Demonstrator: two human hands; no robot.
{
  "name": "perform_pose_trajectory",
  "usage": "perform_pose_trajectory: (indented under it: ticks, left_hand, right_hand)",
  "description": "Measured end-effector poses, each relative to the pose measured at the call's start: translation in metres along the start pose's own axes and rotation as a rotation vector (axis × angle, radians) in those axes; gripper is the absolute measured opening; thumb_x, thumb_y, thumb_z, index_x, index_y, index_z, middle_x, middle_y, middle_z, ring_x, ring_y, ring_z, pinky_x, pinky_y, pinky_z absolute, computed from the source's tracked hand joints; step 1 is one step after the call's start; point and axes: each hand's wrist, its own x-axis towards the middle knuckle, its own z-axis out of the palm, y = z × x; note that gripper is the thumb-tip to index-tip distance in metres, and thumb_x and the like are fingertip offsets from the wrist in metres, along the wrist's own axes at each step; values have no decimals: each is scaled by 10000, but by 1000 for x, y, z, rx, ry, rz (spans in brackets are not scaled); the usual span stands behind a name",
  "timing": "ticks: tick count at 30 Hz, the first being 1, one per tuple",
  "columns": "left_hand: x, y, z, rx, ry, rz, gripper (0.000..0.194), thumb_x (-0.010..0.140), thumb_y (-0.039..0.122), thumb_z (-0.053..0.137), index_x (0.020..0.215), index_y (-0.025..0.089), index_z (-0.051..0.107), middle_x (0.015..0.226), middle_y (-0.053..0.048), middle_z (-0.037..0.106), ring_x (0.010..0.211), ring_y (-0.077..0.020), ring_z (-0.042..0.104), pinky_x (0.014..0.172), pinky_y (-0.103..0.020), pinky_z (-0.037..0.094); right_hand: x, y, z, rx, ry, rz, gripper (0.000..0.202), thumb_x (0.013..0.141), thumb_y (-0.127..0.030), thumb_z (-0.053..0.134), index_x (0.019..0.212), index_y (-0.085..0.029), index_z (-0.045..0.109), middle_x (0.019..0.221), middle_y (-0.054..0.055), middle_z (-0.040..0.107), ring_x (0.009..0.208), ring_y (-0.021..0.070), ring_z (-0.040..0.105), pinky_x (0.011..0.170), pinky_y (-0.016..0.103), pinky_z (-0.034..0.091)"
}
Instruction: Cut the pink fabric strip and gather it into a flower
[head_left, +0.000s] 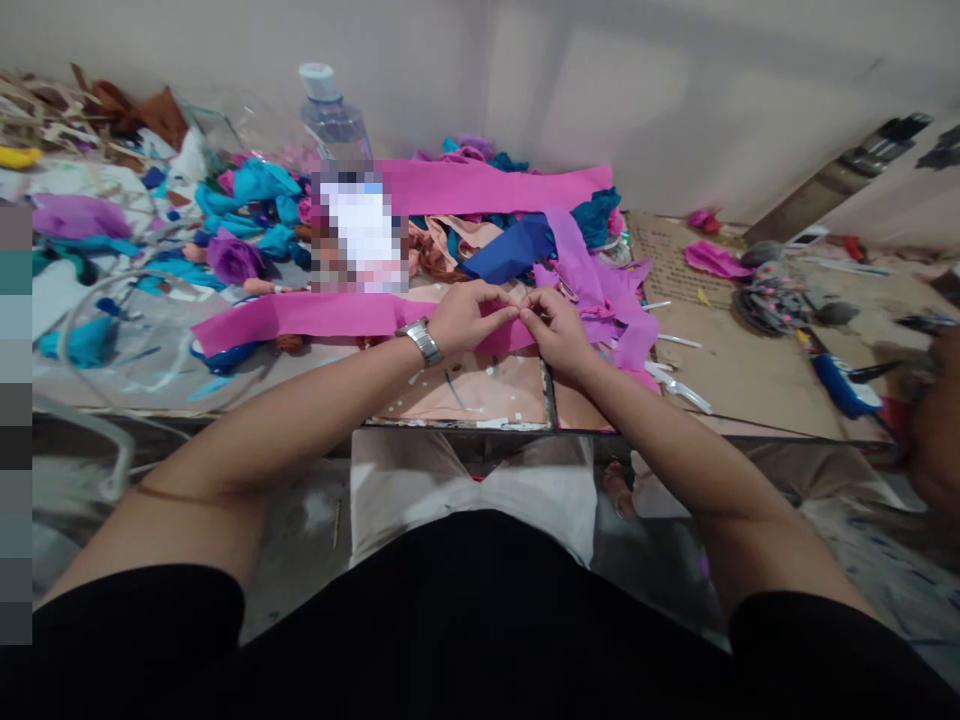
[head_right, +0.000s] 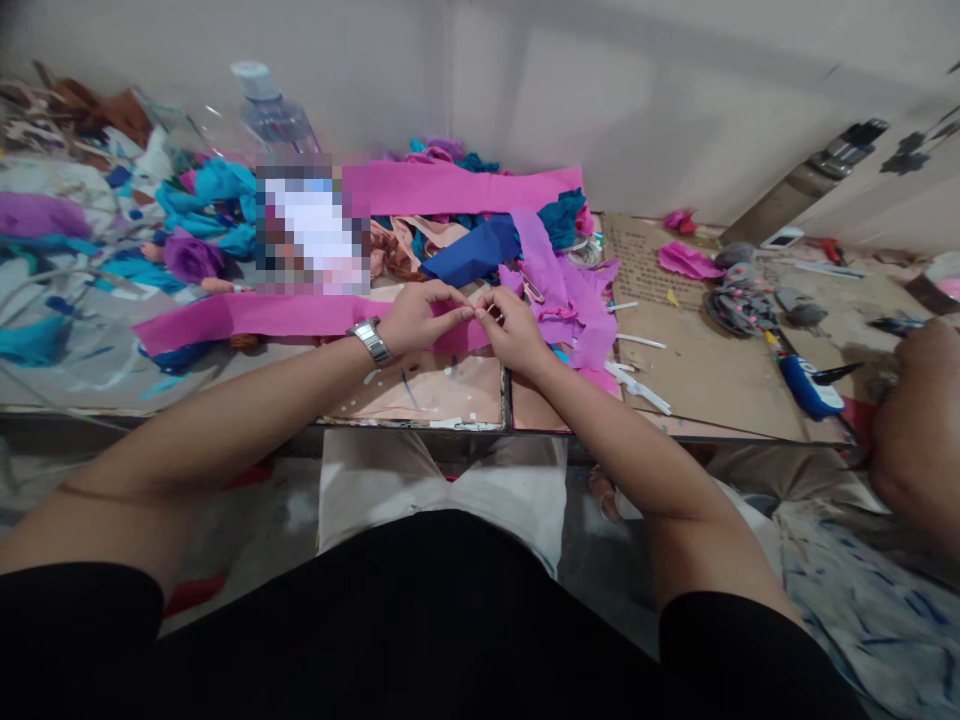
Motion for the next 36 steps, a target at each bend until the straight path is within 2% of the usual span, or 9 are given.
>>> perform_pose_trajectory:
  ticks: [4,12,26,33,36]
  left_hand:
    - [0,1,-1,32,-10,-8,320,950,477,670,1006,202,822,1001,-79,815,928,-230,715,865,-364,505]
    - [-2,1,-3,68,-20,-30,349,944,490,671,1015,186,826,981,-91,802,905,-236,694,851,-359,493]
    - [-2,1,0,91,-32,49,322,973,494,673,1037,218,826,1012,-94,796,942,-245,685,870,-380,494]
    - [-1,-2,-2,104,-36,31,322,967,490,672,1025,215,828,994,-87,799,952,-253,681,872,-377,492]
    - [0,-2,-3,114,-43,19,330,970,501,668,1022,219,832,994,-88,800,950,-252,680,866,-375,490]
  right_hand:
    - [1,0,-1,-33,-6,-4,333,1043,-559,561,915,-253,595,896,50,631,830,219,576,750,388,500]
    - [-1,-2,-3,-56,18,3,263,999,-478,676,897,-236,664,904,42,655,737,179,579,668,347,500]
    - [0,5,1,-50,-50,11,226,1019,-421,574,886,-238,569,863,32,609,784,198,545,718,358,445]
    - [-1,5,1,8,-3,62,258,991,-473,660,893,-236,643,862,27,663,751,186,568,702,350,466]
    - [-2,4,1,-11,3,70,239,980,-444,674,875,-230,649,843,26,664,751,186,575,690,346,458]
